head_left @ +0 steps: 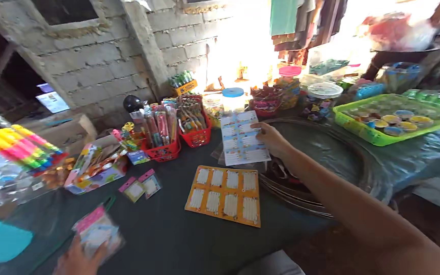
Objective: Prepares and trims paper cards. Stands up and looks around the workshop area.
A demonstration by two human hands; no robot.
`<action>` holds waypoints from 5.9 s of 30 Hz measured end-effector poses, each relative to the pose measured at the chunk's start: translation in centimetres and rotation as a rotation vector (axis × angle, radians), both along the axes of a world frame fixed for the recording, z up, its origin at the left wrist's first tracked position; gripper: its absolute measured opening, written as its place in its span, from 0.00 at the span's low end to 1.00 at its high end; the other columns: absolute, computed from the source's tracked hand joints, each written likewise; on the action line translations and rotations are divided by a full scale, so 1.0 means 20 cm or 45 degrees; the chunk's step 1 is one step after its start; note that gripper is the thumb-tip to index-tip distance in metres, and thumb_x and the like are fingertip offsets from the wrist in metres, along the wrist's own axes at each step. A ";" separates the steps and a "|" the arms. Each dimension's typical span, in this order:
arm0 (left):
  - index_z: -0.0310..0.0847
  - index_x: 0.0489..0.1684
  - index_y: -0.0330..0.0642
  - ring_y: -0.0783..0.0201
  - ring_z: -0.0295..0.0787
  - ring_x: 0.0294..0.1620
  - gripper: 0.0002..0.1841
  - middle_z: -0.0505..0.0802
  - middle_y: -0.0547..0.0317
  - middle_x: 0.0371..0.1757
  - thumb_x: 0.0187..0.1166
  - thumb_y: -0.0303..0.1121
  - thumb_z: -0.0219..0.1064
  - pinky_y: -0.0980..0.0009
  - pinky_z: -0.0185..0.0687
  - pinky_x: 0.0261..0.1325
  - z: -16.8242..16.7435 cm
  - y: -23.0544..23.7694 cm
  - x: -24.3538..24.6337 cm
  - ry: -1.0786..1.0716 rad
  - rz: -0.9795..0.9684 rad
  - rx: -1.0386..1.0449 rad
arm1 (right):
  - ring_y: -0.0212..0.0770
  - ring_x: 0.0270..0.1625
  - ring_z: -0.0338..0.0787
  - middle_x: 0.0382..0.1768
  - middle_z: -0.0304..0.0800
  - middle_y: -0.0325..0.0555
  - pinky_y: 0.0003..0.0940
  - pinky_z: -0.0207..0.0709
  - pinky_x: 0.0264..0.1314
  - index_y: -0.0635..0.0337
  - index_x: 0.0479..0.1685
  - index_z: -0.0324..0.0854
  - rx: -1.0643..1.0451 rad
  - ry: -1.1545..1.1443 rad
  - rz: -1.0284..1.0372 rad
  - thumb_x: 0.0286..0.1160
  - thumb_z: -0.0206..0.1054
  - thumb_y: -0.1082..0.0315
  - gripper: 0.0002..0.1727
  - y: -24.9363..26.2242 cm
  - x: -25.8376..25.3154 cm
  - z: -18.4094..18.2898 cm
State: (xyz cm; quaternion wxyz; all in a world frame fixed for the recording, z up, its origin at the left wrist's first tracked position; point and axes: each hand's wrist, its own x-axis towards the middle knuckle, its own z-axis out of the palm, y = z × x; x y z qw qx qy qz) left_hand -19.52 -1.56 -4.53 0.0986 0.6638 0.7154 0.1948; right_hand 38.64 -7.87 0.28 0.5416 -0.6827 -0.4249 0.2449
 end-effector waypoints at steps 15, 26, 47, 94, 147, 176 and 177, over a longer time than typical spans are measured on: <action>0.37 0.97 0.47 0.27 0.73 0.77 0.65 0.71 0.21 0.80 0.55 0.18 0.85 0.32 0.70 0.73 0.02 0.10 0.04 -0.473 0.011 -0.055 | 0.66 0.83 0.69 0.84 0.64 0.67 0.62 0.67 0.80 0.59 0.78 0.75 -0.211 -0.898 0.534 0.80 0.70 0.61 0.27 -0.19 -0.32 0.04; 0.33 0.94 0.35 0.74 0.82 0.68 0.64 0.71 0.43 0.82 0.56 0.35 0.83 0.76 0.84 0.64 0.19 -0.14 0.58 -0.920 -0.727 0.258 | 0.53 0.63 0.88 0.62 0.86 0.64 0.43 0.80 0.67 0.68 0.65 0.84 0.484 -0.496 1.012 0.83 0.63 0.71 0.17 -0.13 -0.75 -0.08; 0.67 0.81 0.32 0.62 0.89 0.55 0.37 0.86 0.43 0.64 0.67 0.23 0.75 0.67 0.88 0.56 0.07 0.07 1.43 -1.287 -0.818 0.004 | 0.42 0.44 0.90 0.49 0.86 0.58 0.38 0.85 0.51 0.74 0.62 0.77 0.100 0.036 0.214 0.84 0.61 0.71 0.16 -0.01 -0.27 0.05; 0.85 0.66 0.36 0.42 0.78 0.77 0.18 0.78 0.35 0.78 0.82 0.31 0.66 0.51 0.75 0.75 0.06 0.28 0.85 -0.517 -0.885 0.412 | 0.45 0.81 0.78 0.76 0.83 0.37 0.56 0.72 0.78 0.42 0.70 0.82 0.505 -2.116 1.049 0.78 0.61 0.75 0.24 -0.32 -0.39 -0.34; 0.78 0.67 0.31 0.71 0.93 0.42 0.15 0.94 0.56 0.45 0.84 0.22 0.63 0.73 0.89 0.49 0.05 0.18 0.97 -1.215 -0.656 -0.359 | 0.41 0.44 0.95 0.38 0.95 0.40 0.41 0.86 0.53 0.51 0.36 0.87 0.725 -1.670 0.744 0.78 0.67 0.59 0.08 -0.07 -0.90 -0.35; 0.83 0.49 0.35 0.67 0.96 0.40 0.06 0.97 0.59 0.40 0.80 0.20 0.64 0.69 0.94 0.48 0.10 0.09 0.96 -1.539 -0.744 -0.248 | 0.25 0.41 0.90 0.41 0.91 0.41 0.22 0.84 0.49 0.70 0.57 0.81 0.348 -0.014 0.464 0.78 0.65 0.74 0.12 0.04 -0.72 -0.23; 0.83 0.50 0.34 0.67 0.97 0.41 0.07 0.97 0.59 0.40 0.80 0.20 0.65 0.69 0.94 0.49 0.09 0.09 0.97 -1.489 -0.749 -0.266 | 0.28 0.44 0.90 0.45 0.92 0.45 0.25 0.84 0.52 0.70 0.60 0.82 0.340 -0.199 0.442 0.79 0.65 0.72 0.15 0.03 -0.70 -0.21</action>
